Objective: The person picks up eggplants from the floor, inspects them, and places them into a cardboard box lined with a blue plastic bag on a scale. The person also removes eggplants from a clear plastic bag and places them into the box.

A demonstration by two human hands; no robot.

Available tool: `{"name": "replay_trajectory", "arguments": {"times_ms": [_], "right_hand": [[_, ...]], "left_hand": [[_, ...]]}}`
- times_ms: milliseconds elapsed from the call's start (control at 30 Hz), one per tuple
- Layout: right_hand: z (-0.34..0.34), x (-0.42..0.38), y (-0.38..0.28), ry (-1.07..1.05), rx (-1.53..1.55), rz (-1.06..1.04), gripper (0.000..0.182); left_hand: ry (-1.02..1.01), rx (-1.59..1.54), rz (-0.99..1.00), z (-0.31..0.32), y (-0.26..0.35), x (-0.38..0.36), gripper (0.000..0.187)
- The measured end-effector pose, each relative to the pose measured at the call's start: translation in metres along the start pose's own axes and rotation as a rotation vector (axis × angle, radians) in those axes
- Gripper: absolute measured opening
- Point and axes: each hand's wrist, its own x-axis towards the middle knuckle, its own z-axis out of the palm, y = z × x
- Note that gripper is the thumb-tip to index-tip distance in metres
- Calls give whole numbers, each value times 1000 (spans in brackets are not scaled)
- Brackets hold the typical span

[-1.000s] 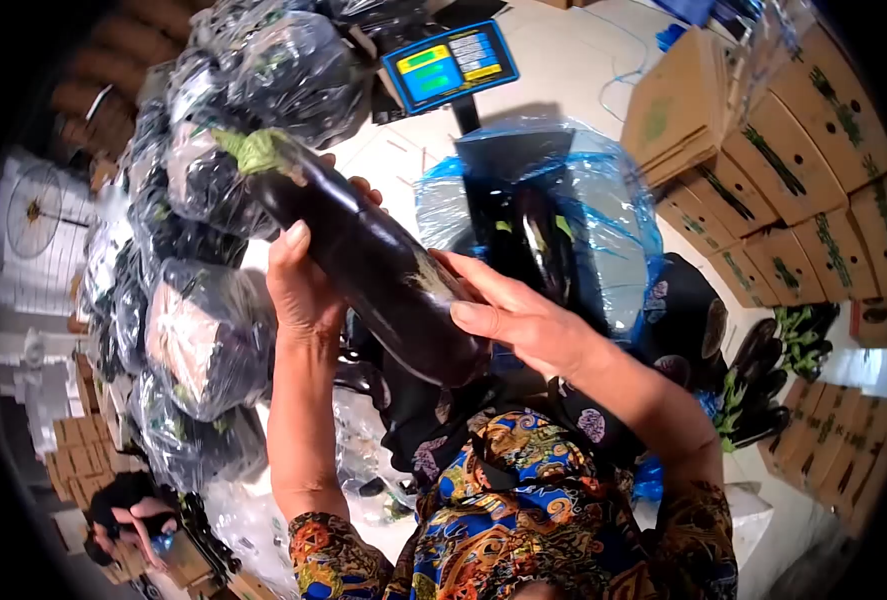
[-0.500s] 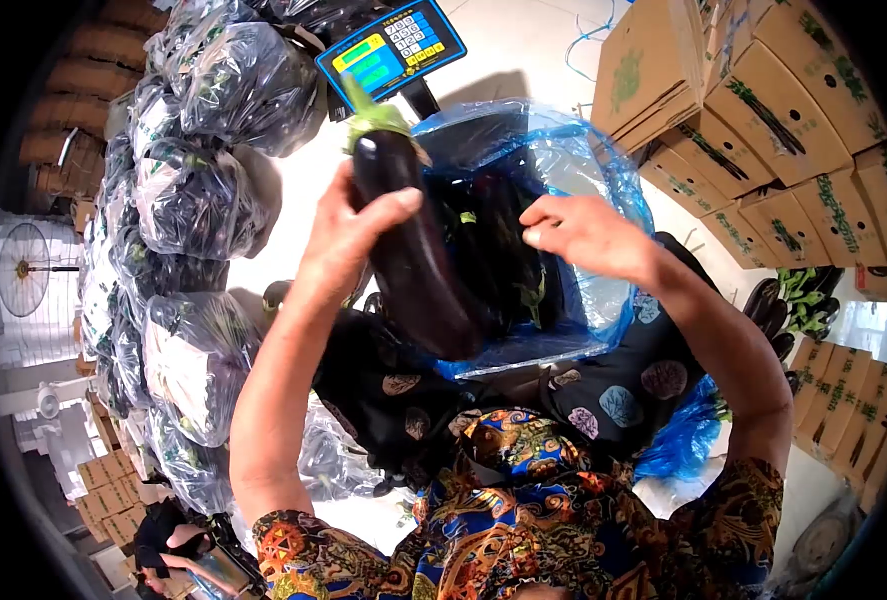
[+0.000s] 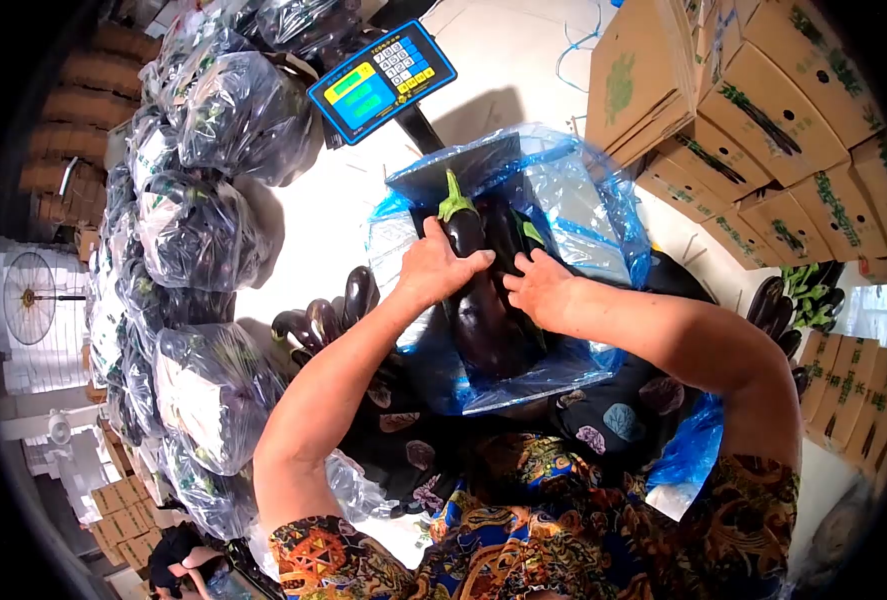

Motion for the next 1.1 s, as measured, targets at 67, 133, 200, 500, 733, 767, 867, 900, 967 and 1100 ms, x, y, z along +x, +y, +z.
{"name": "replay_trajectory", "arguments": {"times_ms": [67, 133, 200, 500, 733, 767, 867, 900, 967, 1100], "right_hand": [[-6, 5, -3, -87, -12, 45, 33], [-9, 7, -5, -108, -28, 65, 30], [-7, 11, -9, -113, -27, 94, 31], [-5, 20, -8, -174, -51, 80, 49], [-2, 6, -12, -48, -25, 114, 38], [1, 7, -10, -15, -23, 119, 40], [-16, 0, -6, -156, -32, 67, 49], [-16, 1, -6, -186, -14, 57, 51], [-16, 5, -4, -202, 24, 48, 49], [-2, 11, 0, -148, 92, 55, 65]], "left_hand": [[7, 73, 14, 4, -2, 9, 92], [-30, 149, -20, 7, 2, 13, 92], [-39, 187, -42, 8, 5, 13, 91], [-93, 382, -110, 15, 27, 20, 99], [218, 183, 194, 36, 8, 13, 101], [168, 146, 164, 35, 8, 16, 101], [98, 142, 74, 30, 13, 19, 102], [84, 161, 45, 29, 16, 18, 103], [72, 239, 30, 26, 24, 17, 105], [27, 326, 33, 23, 22, 25, 108]]}}
